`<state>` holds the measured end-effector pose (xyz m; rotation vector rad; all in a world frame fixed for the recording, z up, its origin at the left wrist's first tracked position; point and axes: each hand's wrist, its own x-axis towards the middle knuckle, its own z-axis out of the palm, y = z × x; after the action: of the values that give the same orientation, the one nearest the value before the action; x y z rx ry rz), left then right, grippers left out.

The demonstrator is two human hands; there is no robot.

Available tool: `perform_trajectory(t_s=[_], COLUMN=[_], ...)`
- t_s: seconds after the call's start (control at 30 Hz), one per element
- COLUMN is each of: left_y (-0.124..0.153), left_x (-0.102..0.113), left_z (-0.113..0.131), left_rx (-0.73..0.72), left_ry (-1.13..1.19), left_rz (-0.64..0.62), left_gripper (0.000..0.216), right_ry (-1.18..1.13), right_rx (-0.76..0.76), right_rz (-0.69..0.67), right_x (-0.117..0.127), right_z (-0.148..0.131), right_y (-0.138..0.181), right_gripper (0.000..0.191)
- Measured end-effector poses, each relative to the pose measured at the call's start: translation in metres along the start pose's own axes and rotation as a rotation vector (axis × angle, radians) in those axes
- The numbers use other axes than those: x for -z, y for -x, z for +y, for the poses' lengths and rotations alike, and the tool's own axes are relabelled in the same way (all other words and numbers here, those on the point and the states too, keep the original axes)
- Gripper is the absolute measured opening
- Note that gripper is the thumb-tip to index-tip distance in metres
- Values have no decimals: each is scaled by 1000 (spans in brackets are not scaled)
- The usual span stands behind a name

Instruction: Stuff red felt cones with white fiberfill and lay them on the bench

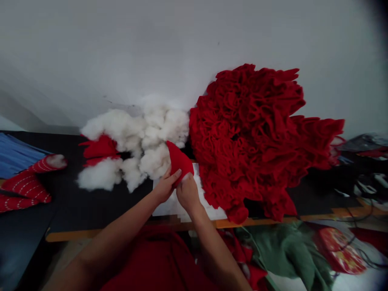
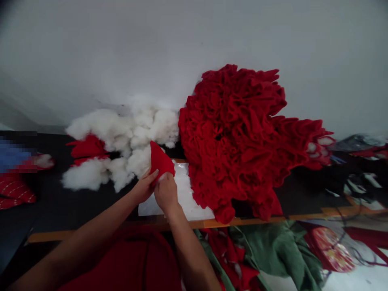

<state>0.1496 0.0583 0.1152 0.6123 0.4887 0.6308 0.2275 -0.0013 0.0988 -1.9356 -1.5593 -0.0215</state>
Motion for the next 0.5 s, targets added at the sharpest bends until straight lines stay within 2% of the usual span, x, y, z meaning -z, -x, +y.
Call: perform_trajectory(t_s=[0.1, 0.13, 0.17, 0.27, 0.37, 0.5], left_y=[-4, -6, -8, -12, -11, -5], left_x=[7, 8, 7, -4, -18, -26], left_z=[18, 26, 33, 49, 50, 32], left_rx=[49, 55, 47, -19, -16, -89], left_ry=[-181, -202, -187, -31, 54, 14], left_rz=[-198, -229, -225, -111, -83, 3], left_gripper=[43, 42, 41, 43, 52, 52], right_ry=[13, 17, 21, 38, 67, 88], right_rx=[55, 83, 116, 222, 270, 110], right_rz=[161, 197, 209, 181, 124, 4], right_x=[10, 13, 14, 16, 15, 18], right_z=[0, -2, -3, -11, -19, -24], right_y=[3, 4, 4, 0, -8, -22], right_gripper=[30, 31, 33, 38, 37, 37])
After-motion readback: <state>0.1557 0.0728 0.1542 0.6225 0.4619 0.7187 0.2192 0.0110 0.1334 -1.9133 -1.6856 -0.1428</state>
